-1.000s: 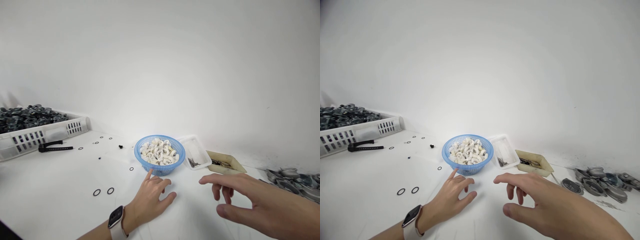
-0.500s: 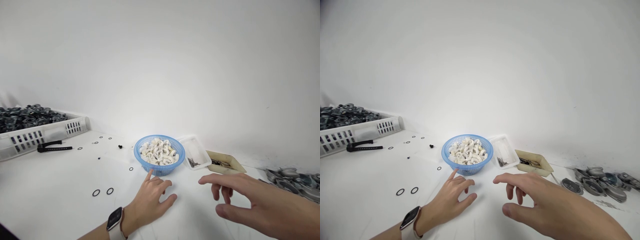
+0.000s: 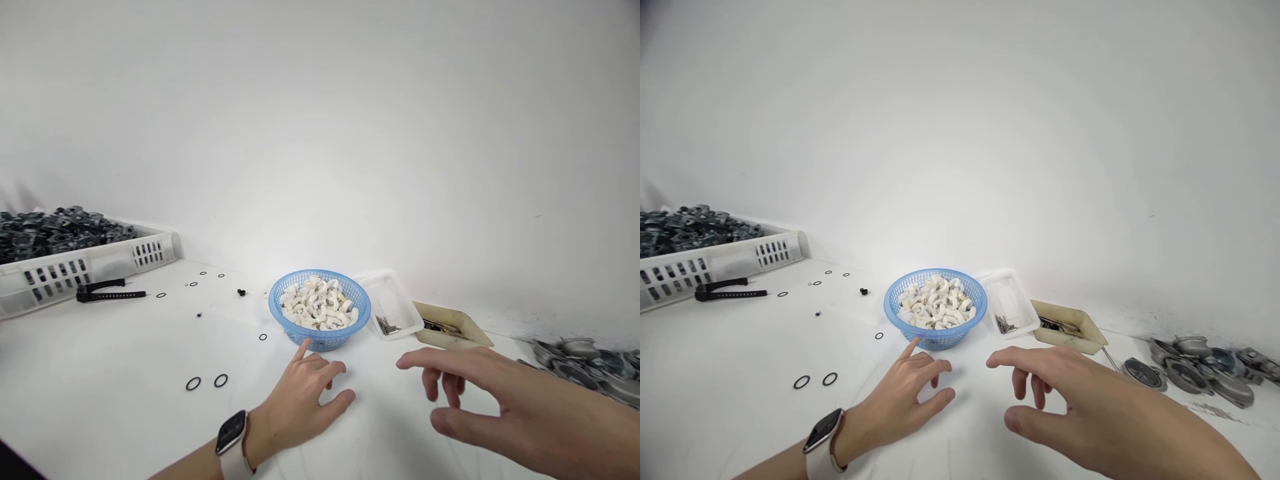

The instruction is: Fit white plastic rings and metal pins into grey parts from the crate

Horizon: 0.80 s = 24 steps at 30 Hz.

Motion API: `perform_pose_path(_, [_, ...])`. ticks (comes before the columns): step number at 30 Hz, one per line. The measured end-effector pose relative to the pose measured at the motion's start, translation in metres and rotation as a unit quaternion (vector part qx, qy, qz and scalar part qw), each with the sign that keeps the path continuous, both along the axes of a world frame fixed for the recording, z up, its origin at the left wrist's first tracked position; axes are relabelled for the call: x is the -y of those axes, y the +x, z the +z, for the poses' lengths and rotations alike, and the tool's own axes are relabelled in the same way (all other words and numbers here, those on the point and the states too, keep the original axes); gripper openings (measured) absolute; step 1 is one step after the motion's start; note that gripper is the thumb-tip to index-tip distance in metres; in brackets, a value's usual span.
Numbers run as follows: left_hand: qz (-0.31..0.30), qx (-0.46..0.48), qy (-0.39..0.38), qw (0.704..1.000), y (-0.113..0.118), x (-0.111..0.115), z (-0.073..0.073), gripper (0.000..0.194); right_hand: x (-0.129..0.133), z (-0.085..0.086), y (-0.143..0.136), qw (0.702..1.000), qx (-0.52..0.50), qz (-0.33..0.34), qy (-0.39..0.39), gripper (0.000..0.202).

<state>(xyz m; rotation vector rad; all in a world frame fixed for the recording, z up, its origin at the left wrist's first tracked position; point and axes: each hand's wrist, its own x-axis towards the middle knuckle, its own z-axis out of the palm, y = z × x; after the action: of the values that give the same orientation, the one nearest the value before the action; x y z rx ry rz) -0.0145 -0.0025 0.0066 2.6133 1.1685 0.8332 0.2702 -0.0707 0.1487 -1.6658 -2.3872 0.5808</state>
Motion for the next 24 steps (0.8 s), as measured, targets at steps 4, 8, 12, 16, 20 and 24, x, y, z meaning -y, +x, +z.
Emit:
perform_pose_path(4, [-0.005, -0.002, -0.004, 1.0, -0.0002, 0.0002, 0.0008, 0.019, -0.0012, 0.0, 0.0005, 1.0, 0.0, -0.004, -0.02, 0.049])
perform_pose_path(8, [-0.006, -0.002, 0.006, 1.0, -0.0008, 0.0003, 0.0002, 0.018, -0.0023, -0.001, 0.0008, 1.0, 0.006, -0.011, -0.024, 0.049])
perform_pose_path(12, [0.001, 0.008, 0.009, 1.0, -0.0011, -0.0008, -0.0027, 0.019, -0.0021, -0.0016, 0.0006, 1.0, 0.003, -0.006, -0.015, 0.049])
perform_pose_path(16, [0.0, 0.01, 0.0, 1.0, -0.0014, -0.0017, -0.0042, 0.021, -0.0015, -0.0009, -0.0007, 1.0, -0.003, -0.002, 0.002, 0.048])
perform_pose_path(20, [0.004, 0.003, 0.002, 1.0, -0.0015, -0.0018, -0.0046, 0.021, -0.001, -0.0014, 0.0008, 1.0, -0.009, 0.002, 0.007, 0.048])
perform_pose_path(24, [0.004, 0.01, -0.005, 1.0, -0.0022, -0.0035, -0.0065, 0.021, -0.0001, -0.0022, 0.003, 1.0, -0.001, -0.002, -0.007, 0.049])
